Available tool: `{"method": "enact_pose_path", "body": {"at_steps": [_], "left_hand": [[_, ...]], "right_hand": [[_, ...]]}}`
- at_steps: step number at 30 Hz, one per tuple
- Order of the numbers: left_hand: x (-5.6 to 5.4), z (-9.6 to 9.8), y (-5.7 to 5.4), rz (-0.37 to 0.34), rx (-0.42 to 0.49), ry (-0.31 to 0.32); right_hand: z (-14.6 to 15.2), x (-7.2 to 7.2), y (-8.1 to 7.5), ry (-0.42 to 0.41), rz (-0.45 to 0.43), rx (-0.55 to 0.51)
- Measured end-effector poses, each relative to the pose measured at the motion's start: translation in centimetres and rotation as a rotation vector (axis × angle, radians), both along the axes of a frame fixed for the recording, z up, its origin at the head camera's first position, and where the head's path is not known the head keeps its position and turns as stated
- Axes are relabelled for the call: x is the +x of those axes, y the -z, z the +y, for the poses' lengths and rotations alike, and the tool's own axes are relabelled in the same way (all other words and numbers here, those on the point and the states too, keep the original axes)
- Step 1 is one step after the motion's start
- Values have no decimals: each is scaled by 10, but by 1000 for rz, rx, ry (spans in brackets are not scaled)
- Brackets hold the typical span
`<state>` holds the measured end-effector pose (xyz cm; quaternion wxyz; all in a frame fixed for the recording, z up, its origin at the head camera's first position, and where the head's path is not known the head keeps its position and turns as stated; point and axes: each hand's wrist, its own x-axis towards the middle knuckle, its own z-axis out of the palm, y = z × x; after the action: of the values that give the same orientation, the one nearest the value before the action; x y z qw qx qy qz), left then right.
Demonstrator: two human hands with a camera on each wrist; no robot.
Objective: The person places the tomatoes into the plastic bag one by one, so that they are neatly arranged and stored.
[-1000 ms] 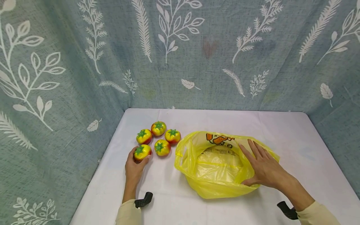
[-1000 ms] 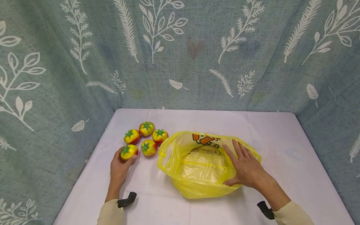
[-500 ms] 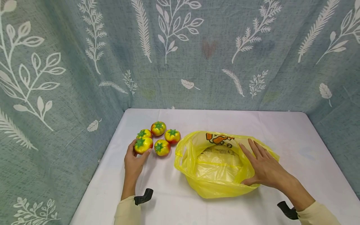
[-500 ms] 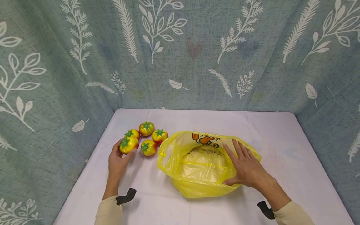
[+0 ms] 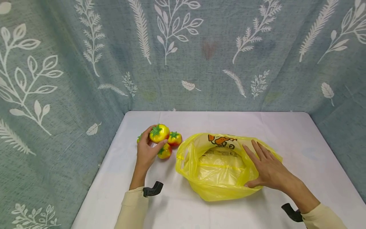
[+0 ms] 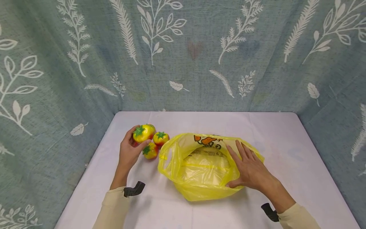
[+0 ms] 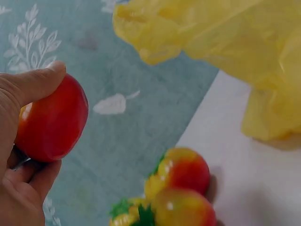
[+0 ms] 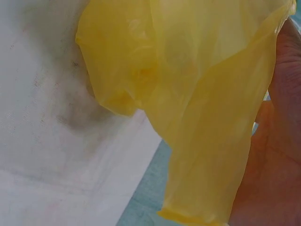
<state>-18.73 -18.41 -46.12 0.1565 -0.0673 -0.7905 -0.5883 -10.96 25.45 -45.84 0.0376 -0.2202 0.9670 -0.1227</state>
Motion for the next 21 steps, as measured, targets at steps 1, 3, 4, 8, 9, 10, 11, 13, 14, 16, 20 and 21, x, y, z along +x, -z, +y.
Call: {"method": "enact_pose_path", "body": {"at_steps": [1,3,4,8,9,10,11,13,14,16,20,21], "left_hand": [[-2,4,-4,4,3,20],[-7,13,-12,0,-3,54],[-9,17,-17,-2,-19,66],[-17,36,-34,38,-77,135],[-18,41,-39,56,-86,157],[-20,47,-43,80,-94,182],[-21,52,-47,105,-94,210],[-24,63,-54,153,-103,261],[-25,69,-57,170,-105,285],[-27,80,-63,205,-113,335],[-31,102,-73,239,-129,419],[-31,107,-75,244,-133,439]], "right_hand": [[0,0,0,4,0,3],[0,1,-1,11,1,5],[0,1,-1,14,3,6],[0,1,-2,15,3,4],[0,1,-2,14,2,3],[0,1,-2,14,1,2],[0,1,-3,15,1,1],[-1,1,-3,15,1,1],[-1,1,-4,16,1,2],[-1,1,-4,19,1,1],[0,1,-5,17,3,0],[0,1,-5,15,4,2]]}}
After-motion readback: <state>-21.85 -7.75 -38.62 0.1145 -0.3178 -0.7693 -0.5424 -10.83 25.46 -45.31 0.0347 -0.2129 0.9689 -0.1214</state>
